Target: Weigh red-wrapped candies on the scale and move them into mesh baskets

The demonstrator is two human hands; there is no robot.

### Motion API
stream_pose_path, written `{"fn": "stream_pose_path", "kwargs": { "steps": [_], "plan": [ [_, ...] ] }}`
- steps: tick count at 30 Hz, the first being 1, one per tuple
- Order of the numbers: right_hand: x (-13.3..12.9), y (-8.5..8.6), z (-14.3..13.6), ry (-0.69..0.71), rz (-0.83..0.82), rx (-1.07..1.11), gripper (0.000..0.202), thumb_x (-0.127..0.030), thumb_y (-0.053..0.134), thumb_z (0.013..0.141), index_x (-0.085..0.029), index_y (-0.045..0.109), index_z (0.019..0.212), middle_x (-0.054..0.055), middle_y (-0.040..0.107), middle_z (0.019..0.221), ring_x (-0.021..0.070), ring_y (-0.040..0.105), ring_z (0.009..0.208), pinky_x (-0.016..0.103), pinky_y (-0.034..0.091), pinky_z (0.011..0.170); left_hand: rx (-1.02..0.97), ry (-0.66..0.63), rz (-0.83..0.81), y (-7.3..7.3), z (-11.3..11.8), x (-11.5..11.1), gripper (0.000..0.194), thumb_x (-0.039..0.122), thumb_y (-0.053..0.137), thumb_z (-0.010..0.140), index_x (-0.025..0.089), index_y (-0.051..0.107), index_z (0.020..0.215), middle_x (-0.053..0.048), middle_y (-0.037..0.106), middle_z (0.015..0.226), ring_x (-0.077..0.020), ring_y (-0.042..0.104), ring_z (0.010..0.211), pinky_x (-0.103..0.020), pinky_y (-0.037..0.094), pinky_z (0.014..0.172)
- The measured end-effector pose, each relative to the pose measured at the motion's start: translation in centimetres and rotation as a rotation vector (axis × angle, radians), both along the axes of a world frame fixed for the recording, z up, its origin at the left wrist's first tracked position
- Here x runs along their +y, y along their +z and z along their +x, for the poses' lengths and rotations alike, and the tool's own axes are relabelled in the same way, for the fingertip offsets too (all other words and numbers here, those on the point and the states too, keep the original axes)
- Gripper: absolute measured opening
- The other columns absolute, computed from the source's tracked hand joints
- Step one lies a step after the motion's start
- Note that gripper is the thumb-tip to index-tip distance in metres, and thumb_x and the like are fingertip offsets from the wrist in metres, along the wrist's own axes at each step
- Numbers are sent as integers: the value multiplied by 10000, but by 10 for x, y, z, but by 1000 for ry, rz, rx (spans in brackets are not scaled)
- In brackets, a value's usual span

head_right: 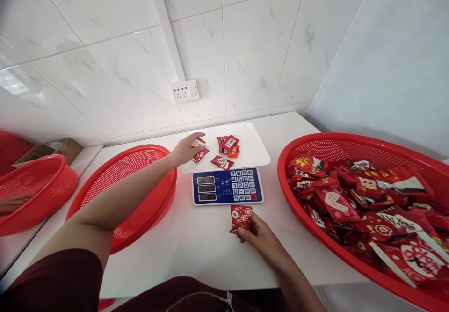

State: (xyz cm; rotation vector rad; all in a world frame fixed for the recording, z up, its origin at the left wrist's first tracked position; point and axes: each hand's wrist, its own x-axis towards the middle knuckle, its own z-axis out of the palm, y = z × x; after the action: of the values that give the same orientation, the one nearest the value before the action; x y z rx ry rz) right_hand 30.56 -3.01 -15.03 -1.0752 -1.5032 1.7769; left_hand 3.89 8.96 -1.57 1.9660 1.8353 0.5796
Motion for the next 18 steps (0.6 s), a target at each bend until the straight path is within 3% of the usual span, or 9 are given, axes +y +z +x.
{"fn": "stream_pose_path", "kwargs": {
  "steps": [5,8,10,14,18],
  "plan": [
    [0,-4,-1,-3,-18,17,457,-584,655,713,-178,561,902,61,644,807,175,563,681,339,468,676,50,39,-24,42,-34,-32,403,264,481,829,233,539,1227,-24,644,1122,-177,620,930,-291,492,829],
    [1,-5,-2,10,-22,36,450,-570,658,717,-174,562,907,65,646,805,171,558,674,332,469,655,170,31,-220,66,-61,-55,482,348,509,811,282,490,1288,-8,678,1022,-188,647,827,-297,510,735],
    [1,-4,-3,27,-26,53,447,-559,660,721,-173,563,926,68,650,811,169,558,675,327,468,648,270,6,-338,73,-75,-65,558,400,535,791,311,444,1334,-18,679,1066,-220,656,873,-315,512,732],
    [1,-1,-5,40,-41,79,447,-549,673,713,-172,567,931,77,657,822,175,565,689,321,467,632,378,-89,-216,63,-70,-62,563,490,494,822,325,422,1355,-27,505,1381,-264,489,1231,-384,429,968],
    [2,-2,-4,24,-27,91,411,-518,669,734,-171,578,934,75,652,826,176,563,702,318,463,640,276,-375,-50,34,-19,-31,487,474,381,906,267,449,1341,-37,465,1411,-206,404,1306,-345,328,1080]
  ]
}}
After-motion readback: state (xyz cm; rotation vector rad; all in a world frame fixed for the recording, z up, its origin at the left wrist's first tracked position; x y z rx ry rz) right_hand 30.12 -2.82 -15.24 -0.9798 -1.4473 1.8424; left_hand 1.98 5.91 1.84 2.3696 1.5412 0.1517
